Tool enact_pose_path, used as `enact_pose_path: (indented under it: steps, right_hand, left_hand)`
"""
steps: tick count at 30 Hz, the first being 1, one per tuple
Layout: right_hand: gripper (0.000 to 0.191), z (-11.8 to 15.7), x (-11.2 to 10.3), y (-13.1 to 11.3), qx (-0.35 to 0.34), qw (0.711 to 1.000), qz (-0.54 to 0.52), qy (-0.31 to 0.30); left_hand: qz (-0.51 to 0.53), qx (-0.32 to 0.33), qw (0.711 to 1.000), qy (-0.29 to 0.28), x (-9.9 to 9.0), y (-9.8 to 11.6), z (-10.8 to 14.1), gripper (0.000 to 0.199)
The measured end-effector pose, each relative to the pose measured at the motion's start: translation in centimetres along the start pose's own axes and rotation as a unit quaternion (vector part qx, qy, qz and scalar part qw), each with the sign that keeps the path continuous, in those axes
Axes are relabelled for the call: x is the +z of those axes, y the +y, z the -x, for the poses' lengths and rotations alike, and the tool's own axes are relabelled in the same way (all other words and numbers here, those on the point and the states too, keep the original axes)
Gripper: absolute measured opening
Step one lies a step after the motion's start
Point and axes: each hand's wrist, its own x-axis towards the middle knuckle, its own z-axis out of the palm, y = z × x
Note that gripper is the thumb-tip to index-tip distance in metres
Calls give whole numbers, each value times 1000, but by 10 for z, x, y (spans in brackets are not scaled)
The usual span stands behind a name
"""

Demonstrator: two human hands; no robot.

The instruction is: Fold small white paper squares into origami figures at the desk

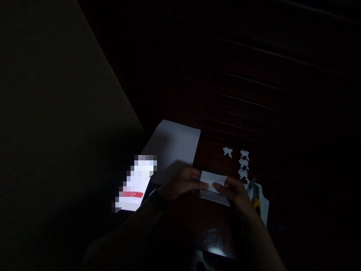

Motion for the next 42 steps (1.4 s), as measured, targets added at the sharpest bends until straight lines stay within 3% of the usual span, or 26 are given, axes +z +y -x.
enact_pose_path:
  steps: [5,9,13,18,22,30,35,39,42]
  right_hand:
    - [22,0,-7,7,17,999,-2,-33]
    - [13,1,-10,5,22,998,-51,-42]
    - [11,2,-9,2,9,998,-52,-24]
    - [14,-4,-12,10,-36,997,49,41]
    - [16,-6,-13,11,-66,988,135,46]
    - [25,7,-4,-13,-79,991,107,-30]
    - [36,1,3,-7,-118,973,193,36]
    - [25,-7,3,7,-94,962,243,77]
    - [24,-8,6,11,-123,952,247,130]
  left_hand:
    - [-8,-1,1000,6,-2,-1,0,21]
    - [47,-9,999,3,-5,-3,1,27]
    - [101,-33,994,-8,-6,-3,1,26]
    - [179,-16,984,18,-6,0,-1,33]
    - [108,-6,993,57,-3,2,0,37]
    - [-29,11,994,107,-9,-12,-6,36]
    - [-71,25,987,139,-8,-19,-13,28]
    - [-61,32,986,150,-1,-13,-13,27]
    - [-32,42,985,163,7,-10,-11,27]
